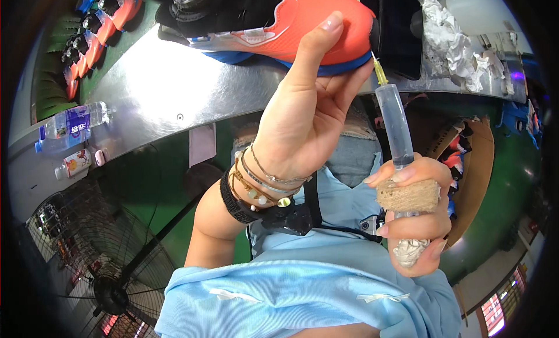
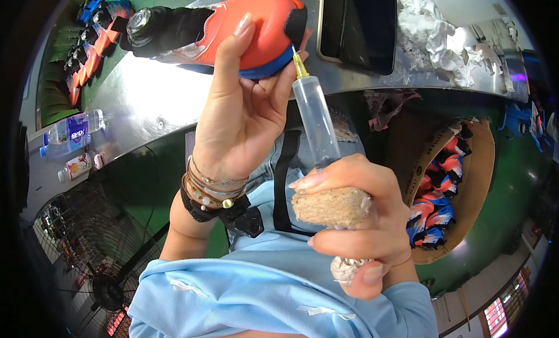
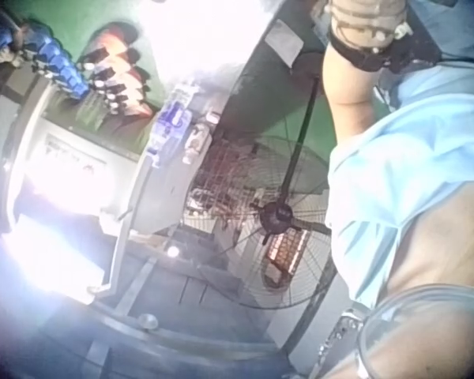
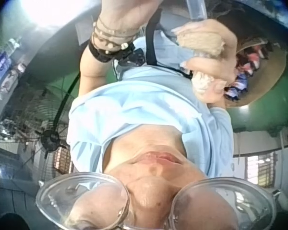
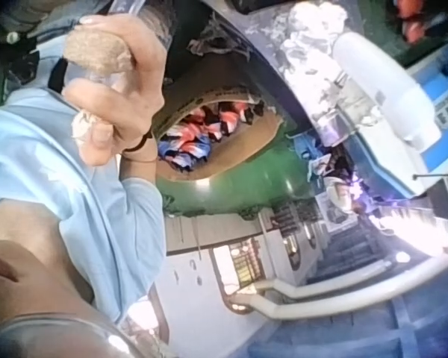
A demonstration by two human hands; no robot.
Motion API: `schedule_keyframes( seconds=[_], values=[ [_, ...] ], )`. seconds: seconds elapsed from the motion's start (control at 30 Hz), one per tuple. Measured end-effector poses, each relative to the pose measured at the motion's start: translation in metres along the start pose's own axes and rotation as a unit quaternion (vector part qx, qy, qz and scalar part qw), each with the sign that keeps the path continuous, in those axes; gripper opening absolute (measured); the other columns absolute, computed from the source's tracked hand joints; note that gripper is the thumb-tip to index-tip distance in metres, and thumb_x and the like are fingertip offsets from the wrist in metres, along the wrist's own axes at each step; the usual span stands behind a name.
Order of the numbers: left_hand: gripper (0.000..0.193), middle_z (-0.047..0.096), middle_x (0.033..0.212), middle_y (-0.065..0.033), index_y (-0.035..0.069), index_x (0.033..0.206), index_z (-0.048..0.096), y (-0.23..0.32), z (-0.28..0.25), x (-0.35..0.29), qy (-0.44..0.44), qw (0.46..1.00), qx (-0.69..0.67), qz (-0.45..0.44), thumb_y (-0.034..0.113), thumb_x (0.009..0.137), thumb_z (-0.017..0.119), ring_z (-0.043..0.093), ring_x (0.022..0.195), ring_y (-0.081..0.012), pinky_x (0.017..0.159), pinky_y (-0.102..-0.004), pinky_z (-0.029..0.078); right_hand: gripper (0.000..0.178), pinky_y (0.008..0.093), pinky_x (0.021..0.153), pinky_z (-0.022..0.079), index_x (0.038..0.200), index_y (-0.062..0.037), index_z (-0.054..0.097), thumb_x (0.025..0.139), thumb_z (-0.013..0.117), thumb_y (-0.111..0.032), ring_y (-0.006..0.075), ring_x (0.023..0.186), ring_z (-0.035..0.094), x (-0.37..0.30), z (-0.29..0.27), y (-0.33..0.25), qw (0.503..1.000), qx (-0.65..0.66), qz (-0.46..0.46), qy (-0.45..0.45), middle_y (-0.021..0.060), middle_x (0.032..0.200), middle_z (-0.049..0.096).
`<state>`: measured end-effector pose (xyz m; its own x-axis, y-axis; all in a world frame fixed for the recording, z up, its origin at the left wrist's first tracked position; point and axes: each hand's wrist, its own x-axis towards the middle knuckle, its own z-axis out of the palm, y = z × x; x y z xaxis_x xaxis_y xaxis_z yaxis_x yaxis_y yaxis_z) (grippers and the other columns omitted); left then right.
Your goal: The person picks up a shoe from a conveyor belt and applies a liquid from a syringe along the seam where the upper meets the sole. They rotate the shoe to reach different sections, then place it back onto the belt before repeating the process with another shoe.
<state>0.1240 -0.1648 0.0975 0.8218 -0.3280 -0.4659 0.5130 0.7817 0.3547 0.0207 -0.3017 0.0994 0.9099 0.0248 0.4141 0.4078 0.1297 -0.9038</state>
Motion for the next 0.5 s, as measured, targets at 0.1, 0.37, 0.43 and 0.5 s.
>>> schedule_keyframes(
  seconds=[0.1,0.37,0.43,0.5],
  values=[
    [0.029,0.061,0.096,-0.0029,0.003,0.099,0.055,0.008,0.003,0.001,0.016,1.000,-0.002,-0.004,0.021,0.079,0.066,0.060,0.089,-0.0123,0.085,-0.0249,0.050,0.052,0.0407,0.065,0.051,0.066,-0.0068,0.061,0.087,0.035,-0.047,0.0312,0.074,0.055,0.000,-0.006,0.004,0.999,0.001,-0.034,-0.011,0.0234,0.100,0.044],
    [0.053,0.062,0.094,-0.0157,-0.006,0.112,0.048,0.208,-0.123,0.100,-0.105,0.990,0.090,-0.010,0.035,0.081,0.061,0.059,0.081,-0.0155,0.059,-0.0217,0.047,0.038,0.0428,0.069,0.043,0.072,-0.0058,0.049,0.081,0.032,-0.038,0.0327,0.079,0.048,0.019,-0.038,-0.003,0.978,-0.181,-0.027,0.103,0.0269,0.103,0.041],
    [0.049,0.059,0.101,-0.0166,-0.006,0.114,0.047,0.256,-0.148,0.134,-0.061,0.995,0.024,0.070,0.029,0.082,0.059,0.057,0.094,-0.0200,0.073,-0.0273,0.051,0.048,0.0411,0.074,0.047,0.071,-0.0034,0.057,0.084,0.031,-0.041,0.0321,0.085,0.054,0.023,-0.052,0.003,0.969,-0.203,-0.007,0.140,0.0271,0.106,0.044],
    [0.041,0.056,0.108,-0.0160,-0.006,0.113,0.047,0.280,-0.153,0.150,0.129,0.936,0.058,0.321,0.022,0.085,0.056,0.055,0.101,-0.0237,0.085,-0.0336,0.050,0.043,0.0396,0.073,0.046,0.070,-0.0013,0.058,0.081,0.032,-0.035,0.0316,0.085,0.054,0.027,-0.063,0.011,0.967,-0.202,-0.013,0.153,0.0283,0.103,0.046]
  ],
)
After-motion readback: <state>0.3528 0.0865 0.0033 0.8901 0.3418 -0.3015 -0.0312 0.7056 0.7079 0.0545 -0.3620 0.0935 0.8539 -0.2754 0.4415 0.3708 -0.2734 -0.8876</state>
